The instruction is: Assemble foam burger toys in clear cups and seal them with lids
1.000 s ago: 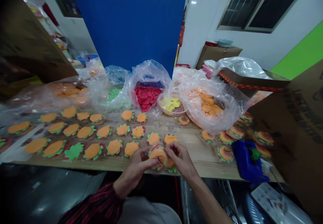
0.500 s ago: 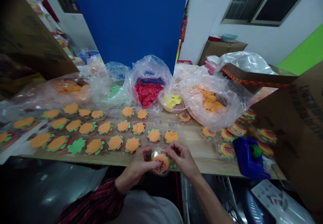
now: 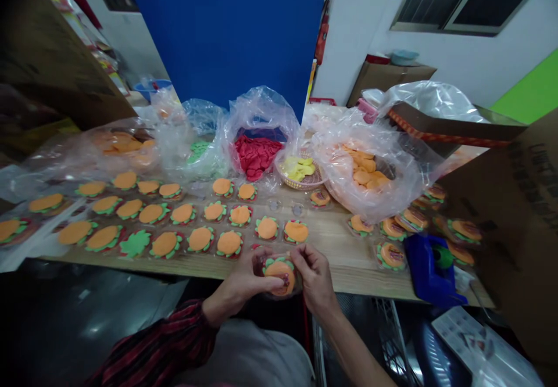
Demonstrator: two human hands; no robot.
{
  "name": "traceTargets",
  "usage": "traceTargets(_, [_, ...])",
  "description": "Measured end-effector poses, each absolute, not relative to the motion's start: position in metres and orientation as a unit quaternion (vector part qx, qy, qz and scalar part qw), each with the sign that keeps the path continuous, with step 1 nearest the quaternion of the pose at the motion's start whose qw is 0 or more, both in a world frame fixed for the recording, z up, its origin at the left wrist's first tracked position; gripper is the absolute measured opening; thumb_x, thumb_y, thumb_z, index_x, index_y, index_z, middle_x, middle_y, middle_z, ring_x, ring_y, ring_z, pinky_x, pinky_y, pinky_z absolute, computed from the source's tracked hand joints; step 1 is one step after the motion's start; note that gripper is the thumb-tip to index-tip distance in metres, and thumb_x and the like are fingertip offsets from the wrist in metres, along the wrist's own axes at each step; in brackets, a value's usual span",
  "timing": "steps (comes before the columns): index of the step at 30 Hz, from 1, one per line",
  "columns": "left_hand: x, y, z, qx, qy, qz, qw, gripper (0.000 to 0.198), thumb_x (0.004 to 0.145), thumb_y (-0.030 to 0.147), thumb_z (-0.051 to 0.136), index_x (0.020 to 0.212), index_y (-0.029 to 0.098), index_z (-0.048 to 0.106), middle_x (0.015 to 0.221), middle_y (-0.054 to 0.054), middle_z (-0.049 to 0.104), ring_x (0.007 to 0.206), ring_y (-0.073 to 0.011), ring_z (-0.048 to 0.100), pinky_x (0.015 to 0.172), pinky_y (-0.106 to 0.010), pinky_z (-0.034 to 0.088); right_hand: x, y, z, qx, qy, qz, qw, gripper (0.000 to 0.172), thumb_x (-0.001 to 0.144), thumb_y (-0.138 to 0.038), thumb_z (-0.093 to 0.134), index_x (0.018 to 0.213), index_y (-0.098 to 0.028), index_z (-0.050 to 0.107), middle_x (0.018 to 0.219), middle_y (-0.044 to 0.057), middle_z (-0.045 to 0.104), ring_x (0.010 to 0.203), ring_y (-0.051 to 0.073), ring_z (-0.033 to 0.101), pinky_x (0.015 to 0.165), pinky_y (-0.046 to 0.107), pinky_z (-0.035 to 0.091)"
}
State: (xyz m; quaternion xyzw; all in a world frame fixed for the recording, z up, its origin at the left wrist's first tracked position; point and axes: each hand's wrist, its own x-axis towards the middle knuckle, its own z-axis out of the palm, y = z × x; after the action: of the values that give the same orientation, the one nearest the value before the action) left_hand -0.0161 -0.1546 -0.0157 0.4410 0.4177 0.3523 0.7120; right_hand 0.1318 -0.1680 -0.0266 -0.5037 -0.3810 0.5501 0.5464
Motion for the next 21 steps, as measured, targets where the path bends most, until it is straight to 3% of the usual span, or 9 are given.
traceTargets(3, [-0.016,-0.159,-0.018,0.439,0.405,0.348,0.723,0.028,0.058,0.027,0.074,0.078,0.012,0.062,0.074,-0.004,0.061,0.066,-0.0134,0.053,0.062,-0.024,0.041,0.141,-0.167,-0.025,-0.511,-0.411,0.548,0.52,0.029,0.076,-0.04,0.063,0.064,-0.018,0.048,0.059,-0.005,0.041,0.054,0.009,0.037,0.052,0.021,0.032])
traceTargets(10, [-0.017,-0.153,-0.018,0.586,0.384,0.187,0.688,0.03,0.049,0.029,0.076,0.068,0.011,0.059,0.06,0.005,0.047,0.057,-0.0081,0.039,0.052,-0.02,0.031,0.147,-0.155,-0.003,-0.463,-0.658,0.537,0.255,0.017,0.076,-0.029,0.06,0.068,-0.016,0.053,0.066,-0.002,0.049,0.062,0.011,0.041,0.056,0.022,0.032])
traceTargets(21, [-0.019,-0.151,-0.026,0.646,0.394,0.142,0.638,0.036,0.048,0.038,0.076,0.06,0.013,0.054,0.055,0.007,0.032,0.052,-0.0061,0.026,0.045,-0.023,0.017,0.138,-0.172,-0.022,-0.509,-0.635,0.493,0.307,0.019,0.08,-0.03,0.053,0.067,-0.017,0.047,0.065,-0.001,0.048,0.063,0.012,0.043,0.057,0.023,0.034])
